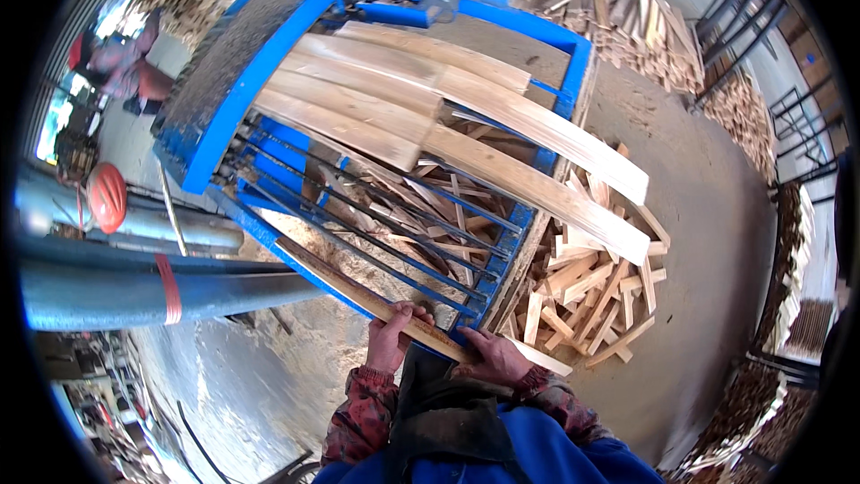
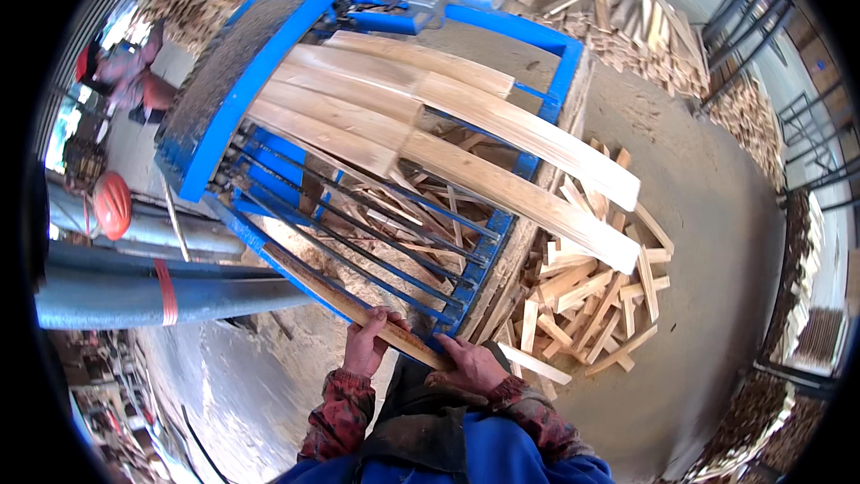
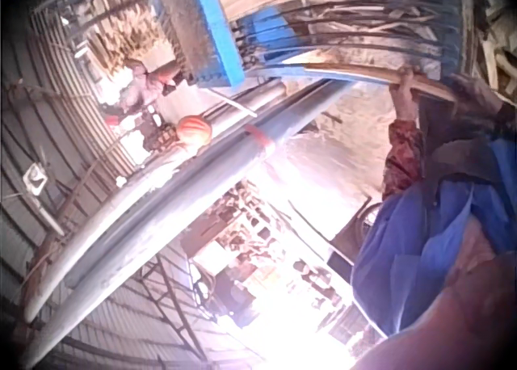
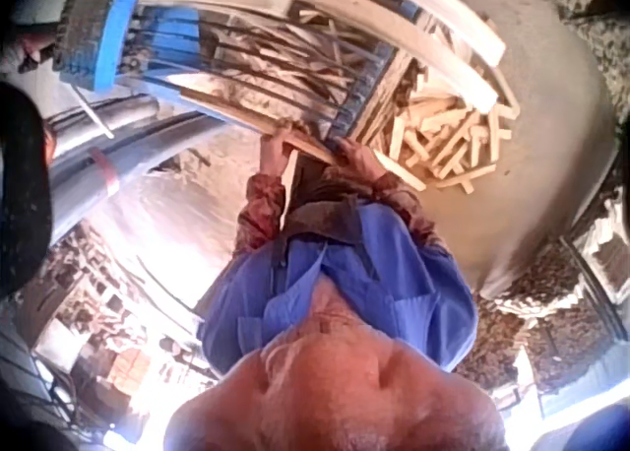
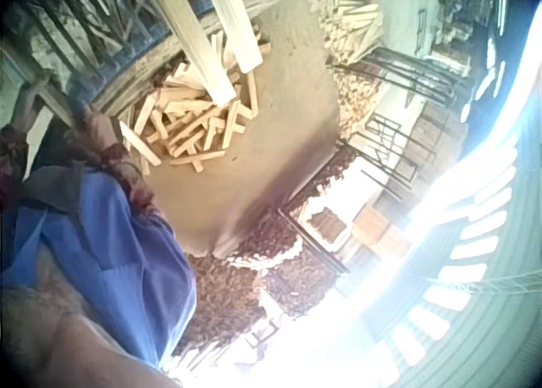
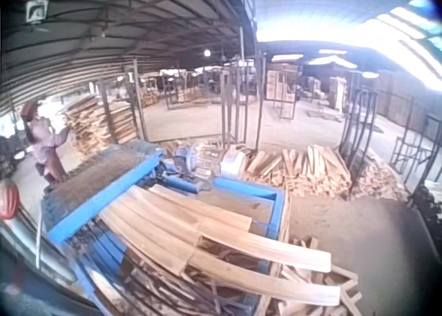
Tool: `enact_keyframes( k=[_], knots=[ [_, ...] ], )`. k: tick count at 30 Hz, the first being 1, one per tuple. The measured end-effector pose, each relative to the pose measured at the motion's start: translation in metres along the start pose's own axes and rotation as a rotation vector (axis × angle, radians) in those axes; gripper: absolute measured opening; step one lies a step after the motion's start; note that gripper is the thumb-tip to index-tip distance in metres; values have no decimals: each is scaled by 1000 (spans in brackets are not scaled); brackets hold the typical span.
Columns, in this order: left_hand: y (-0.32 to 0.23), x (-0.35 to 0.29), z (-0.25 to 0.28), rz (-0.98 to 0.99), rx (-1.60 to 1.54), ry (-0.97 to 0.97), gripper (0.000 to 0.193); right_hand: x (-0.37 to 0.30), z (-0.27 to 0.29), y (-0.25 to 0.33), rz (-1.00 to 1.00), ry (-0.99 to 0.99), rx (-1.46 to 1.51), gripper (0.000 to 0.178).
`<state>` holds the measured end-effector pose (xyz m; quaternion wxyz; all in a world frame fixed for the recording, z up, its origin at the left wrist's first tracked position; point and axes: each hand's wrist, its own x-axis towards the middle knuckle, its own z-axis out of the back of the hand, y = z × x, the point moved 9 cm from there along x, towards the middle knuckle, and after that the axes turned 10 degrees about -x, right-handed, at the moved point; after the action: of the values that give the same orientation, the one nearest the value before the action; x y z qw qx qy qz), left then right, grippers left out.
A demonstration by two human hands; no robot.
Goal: The person picks up wooden planks and offcuts from a pile on the floor and a blue metal rack, then places them into a black wheelbarrow. The person handles the wood by hand, moving pieces individually or in small groups to clear the workspace and fill the wheelbarrow.
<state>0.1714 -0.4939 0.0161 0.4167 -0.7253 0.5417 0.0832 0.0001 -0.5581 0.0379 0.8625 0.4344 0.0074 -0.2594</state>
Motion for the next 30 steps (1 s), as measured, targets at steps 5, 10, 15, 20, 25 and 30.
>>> enact_keyframes(
  k=[5, 10, 15, 20, 25, 30],
  knots=[
    [1, 2, 8, -16, 18, 10, 11, 5, 12, -1, 14, -13, 19, 61],
    [-1, 0, 9, -52, 22, 47, 11, 27, 52, 6, -14, -132, 12, 52],
    [4, -2, 13, -59, 11, 31, 16, 40, 42, 19, 85, -69, -1, 53],
    [9, -31, 29, -61, -7, 42, 17, 29, 13, 41, 105, -9, 116, 48],
    [-6, -64, 62, -68, -3, 80, 17, 4, -30, 65, 54, 95, 176, 45],
    [-20, -69, 124, -12, 12, 66, 15, -9, -86, 97, -13, 120, 183, 44]
  ],
)
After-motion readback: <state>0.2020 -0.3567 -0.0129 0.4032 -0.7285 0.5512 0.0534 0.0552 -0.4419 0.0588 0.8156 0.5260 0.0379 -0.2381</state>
